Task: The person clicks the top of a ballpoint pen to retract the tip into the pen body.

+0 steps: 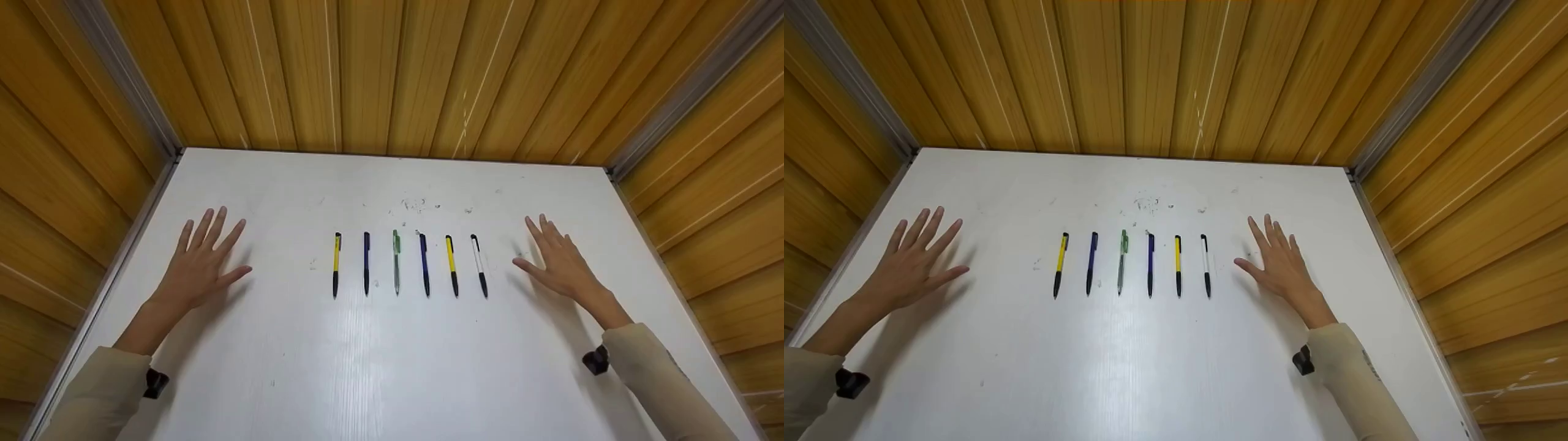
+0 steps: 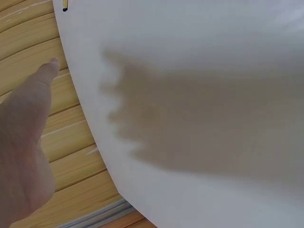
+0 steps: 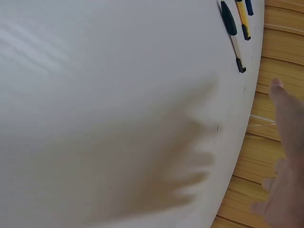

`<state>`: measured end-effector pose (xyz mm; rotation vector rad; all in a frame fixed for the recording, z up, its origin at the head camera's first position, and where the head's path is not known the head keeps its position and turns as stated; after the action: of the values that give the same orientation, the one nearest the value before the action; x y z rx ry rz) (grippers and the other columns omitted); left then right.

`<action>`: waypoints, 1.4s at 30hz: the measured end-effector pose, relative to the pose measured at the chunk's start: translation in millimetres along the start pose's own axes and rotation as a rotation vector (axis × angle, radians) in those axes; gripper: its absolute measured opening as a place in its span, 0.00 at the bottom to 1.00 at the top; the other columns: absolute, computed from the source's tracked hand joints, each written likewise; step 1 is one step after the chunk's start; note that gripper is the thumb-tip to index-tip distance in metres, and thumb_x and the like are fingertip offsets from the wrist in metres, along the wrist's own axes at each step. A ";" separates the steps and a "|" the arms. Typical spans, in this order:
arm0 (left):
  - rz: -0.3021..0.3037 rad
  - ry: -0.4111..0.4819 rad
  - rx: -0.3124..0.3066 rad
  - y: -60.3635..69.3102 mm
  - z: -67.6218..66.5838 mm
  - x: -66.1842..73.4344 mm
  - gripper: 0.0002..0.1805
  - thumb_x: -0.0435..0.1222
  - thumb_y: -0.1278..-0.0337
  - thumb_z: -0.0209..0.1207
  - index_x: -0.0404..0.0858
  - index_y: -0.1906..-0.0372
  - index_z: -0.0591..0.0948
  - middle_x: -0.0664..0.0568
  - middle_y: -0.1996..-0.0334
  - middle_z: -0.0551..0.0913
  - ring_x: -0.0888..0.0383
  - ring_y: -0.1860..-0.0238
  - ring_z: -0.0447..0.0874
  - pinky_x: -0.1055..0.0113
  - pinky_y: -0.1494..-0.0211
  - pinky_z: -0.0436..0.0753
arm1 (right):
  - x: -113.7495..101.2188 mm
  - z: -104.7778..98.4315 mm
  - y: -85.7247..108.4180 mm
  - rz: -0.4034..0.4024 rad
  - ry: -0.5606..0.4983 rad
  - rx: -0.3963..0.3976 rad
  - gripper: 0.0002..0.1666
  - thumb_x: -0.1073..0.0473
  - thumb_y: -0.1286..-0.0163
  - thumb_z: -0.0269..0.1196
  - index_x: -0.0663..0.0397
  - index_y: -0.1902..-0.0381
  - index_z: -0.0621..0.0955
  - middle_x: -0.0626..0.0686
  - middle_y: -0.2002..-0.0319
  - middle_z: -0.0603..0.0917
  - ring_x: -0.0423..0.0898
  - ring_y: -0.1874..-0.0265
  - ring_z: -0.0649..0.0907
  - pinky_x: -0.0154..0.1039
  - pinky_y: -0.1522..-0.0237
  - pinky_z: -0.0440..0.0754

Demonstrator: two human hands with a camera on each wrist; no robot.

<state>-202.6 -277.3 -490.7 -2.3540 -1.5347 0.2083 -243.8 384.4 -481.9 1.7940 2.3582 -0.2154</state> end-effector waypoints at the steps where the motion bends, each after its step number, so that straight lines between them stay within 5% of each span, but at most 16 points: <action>1: 0.008 0.007 0.004 -1.2 -0.3 2.6 0.46 0.53 0.41 0.64 0.41 0.21 0.61 0.33 0.20 0.54 0.34 0.20 0.49 0.33 0.19 0.50 | -3.0 -0.1 -2.1 -0.009 -0.006 0.000 0.55 0.32 0.26 0.57 0.45 0.16 0.45 0.67 0.18 0.45 0.69 0.20 0.50 0.73 0.22 0.46; 17: 0.014 0.187 -0.062 -21.6 1.7 39.8 0.44 0.40 0.36 0.67 0.38 0.20 0.59 0.33 0.21 0.58 0.35 0.21 0.56 0.34 0.20 0.57 | -64.1 -8.0 -21.6 -0.207 -0.184 0.159 0.45 0.55 0.27 0.66 0.53 0.19 0.59 0.61 0.25 0.69 0.61 0.27 0.69 0.63 0.27 0.69; 23: 0.002 0.287 -0.080 -27.0 8.0 43.5 0.45 0.37 0.37 0.68 0.37 0.20 0.58 0.32 0.22 0.59 0.36 0.21 0.56 0.37 0.20 0.59 | -81.8 -3.3 -39.4 -0.253 -0.259 0.155 0.39 0.58 0.26 0.65 0.56 0.22 0.64 0.63 0.32 0.75 0.61 0.36 0.77 0.61 0.34 0.77; 32: -0.024 0.299 -0.110 -32.8 15.1 54.1 0.45 0.38 0.37 0.68 0.39 0.20 0.59 0.34 0.23 0.62 0.37 0.22 0.60 0.40 0.21 0.64 | -99.0 3.3 -56.6 -0.264 -0.346 0.123 0.35 0.58 0.26 0.64 0.52 0.24 0.68 0.61 0.34 0.77 0.61 0.37 0.78 0.59 0.35 0.79; 42: -0.081 0.430 -0.142 -39.2 15.7 66.8 0.44 0.37 0.35 0.67 0.43 0.19 0.58 0.36 0.22 0.61 0.38 0.22 0.61 0.39 0.24 0.69 | -108.0 9.7 -70.1 -0.254 -0.465 0.099 0.33 0.60 0.25 0.63 0.57 0.25 0.68 0.64 0.35 0.78 0.65 0.38 0.79 0.63 0.41 0.82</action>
<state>-213.5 -199.0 -488.4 -2.2397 -1.4605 -0.4127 -282.6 262.2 -466.5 1.2920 2.2470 -0.7098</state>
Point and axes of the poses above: each hand's wrist, its own y-axis away from the middle knuckle, its own z-axis out of the palm, x = y × z, the point moved 2 cm from there along -y, towards the middle knuckle
